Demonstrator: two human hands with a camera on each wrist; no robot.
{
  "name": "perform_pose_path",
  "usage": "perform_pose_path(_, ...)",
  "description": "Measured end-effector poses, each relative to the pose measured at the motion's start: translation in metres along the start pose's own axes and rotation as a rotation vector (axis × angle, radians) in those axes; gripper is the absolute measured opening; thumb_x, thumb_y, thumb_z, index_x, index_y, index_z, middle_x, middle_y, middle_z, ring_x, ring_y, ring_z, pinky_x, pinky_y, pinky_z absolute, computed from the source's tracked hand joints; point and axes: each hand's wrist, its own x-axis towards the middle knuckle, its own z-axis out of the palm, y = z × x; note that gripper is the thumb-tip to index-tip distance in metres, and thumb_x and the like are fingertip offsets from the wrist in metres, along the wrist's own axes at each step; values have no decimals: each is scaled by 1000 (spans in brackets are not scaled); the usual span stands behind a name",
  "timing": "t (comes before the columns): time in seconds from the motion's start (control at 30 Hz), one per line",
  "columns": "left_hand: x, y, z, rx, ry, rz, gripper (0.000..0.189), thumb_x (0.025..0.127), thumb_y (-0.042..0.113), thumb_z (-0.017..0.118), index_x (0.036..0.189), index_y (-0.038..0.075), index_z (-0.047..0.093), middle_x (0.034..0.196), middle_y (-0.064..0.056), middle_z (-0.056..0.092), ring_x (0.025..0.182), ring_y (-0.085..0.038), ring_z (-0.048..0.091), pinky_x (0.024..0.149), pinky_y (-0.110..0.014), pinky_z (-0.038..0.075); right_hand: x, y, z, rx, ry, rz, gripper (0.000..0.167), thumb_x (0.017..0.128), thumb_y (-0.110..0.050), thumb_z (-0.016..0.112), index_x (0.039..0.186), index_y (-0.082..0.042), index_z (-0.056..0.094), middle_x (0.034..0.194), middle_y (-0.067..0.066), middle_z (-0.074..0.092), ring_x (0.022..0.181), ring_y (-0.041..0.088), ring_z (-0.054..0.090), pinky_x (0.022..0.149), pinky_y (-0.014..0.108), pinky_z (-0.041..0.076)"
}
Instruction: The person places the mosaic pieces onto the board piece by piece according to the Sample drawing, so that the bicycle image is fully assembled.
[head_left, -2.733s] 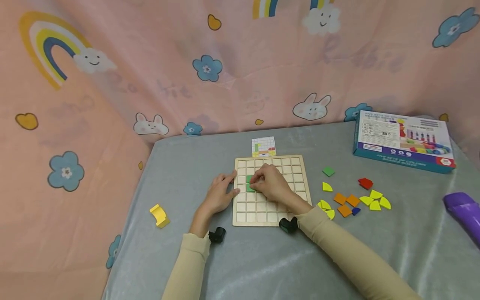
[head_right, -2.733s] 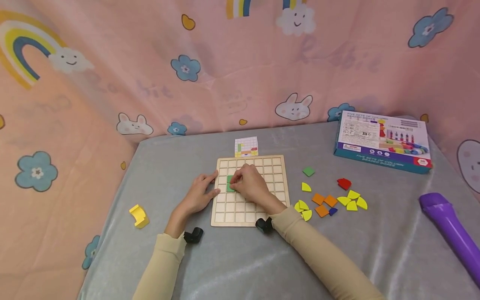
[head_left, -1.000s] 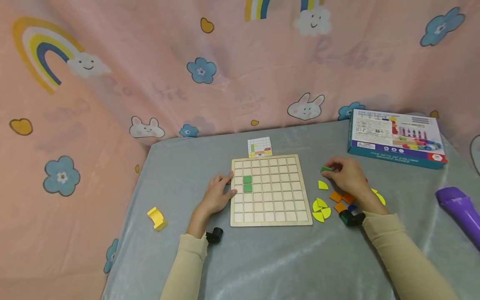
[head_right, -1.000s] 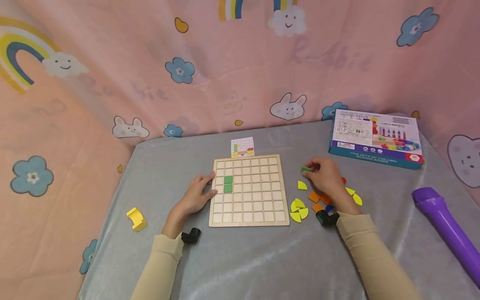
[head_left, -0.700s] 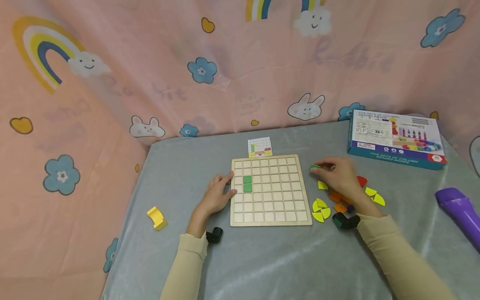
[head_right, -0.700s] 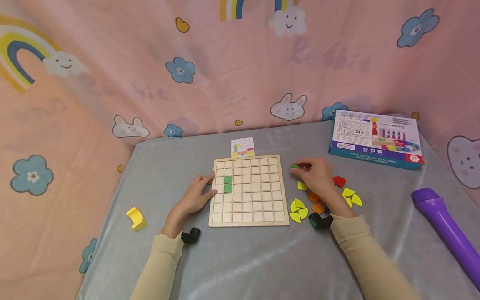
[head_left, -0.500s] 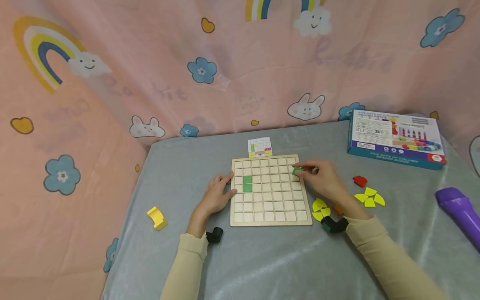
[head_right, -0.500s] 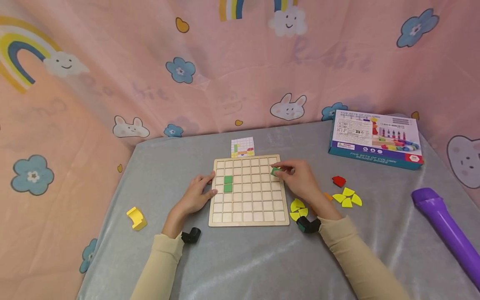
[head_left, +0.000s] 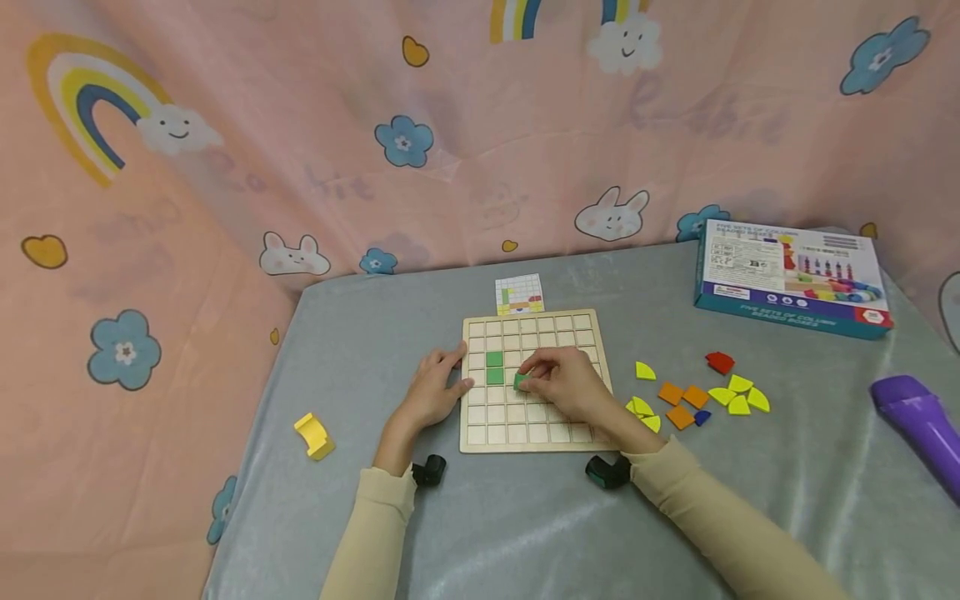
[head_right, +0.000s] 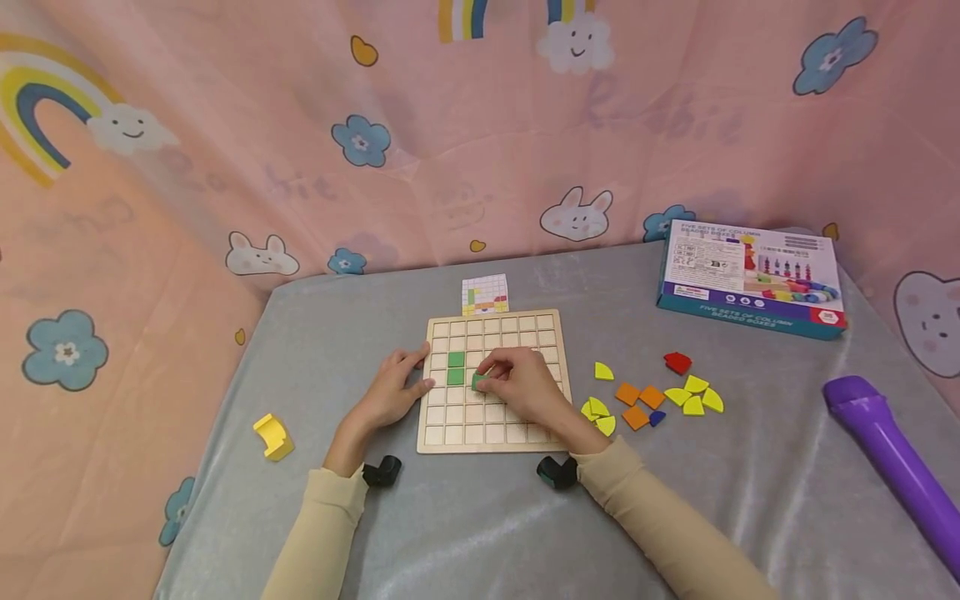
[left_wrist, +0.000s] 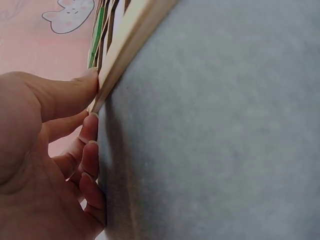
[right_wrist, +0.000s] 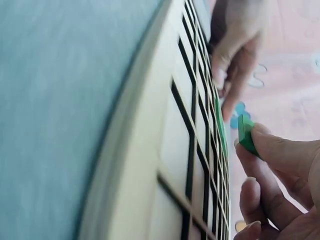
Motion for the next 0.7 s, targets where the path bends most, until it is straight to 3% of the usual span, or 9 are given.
perform_pose_path(0.3,0,0,-2,-1,7,-10,63,106,21,66,164,10,42,137,-16,55,133,-34,45,114,-57,35,8,-10,29,-50,-71,-22,6,94,-7,80,99,-5,83,89,4,78,77,8,68,73,28,56)
perform_pose_path(0.7,1,-1,0,16,0,-4,63,107,22,65,164,10,41,137,-15,56,133,-34,45,114,-57,36,9,-16,39,-217,-18,-24,3,89,-11,86,89,-10,83,92,3,69,88,19,51,78,35,44)
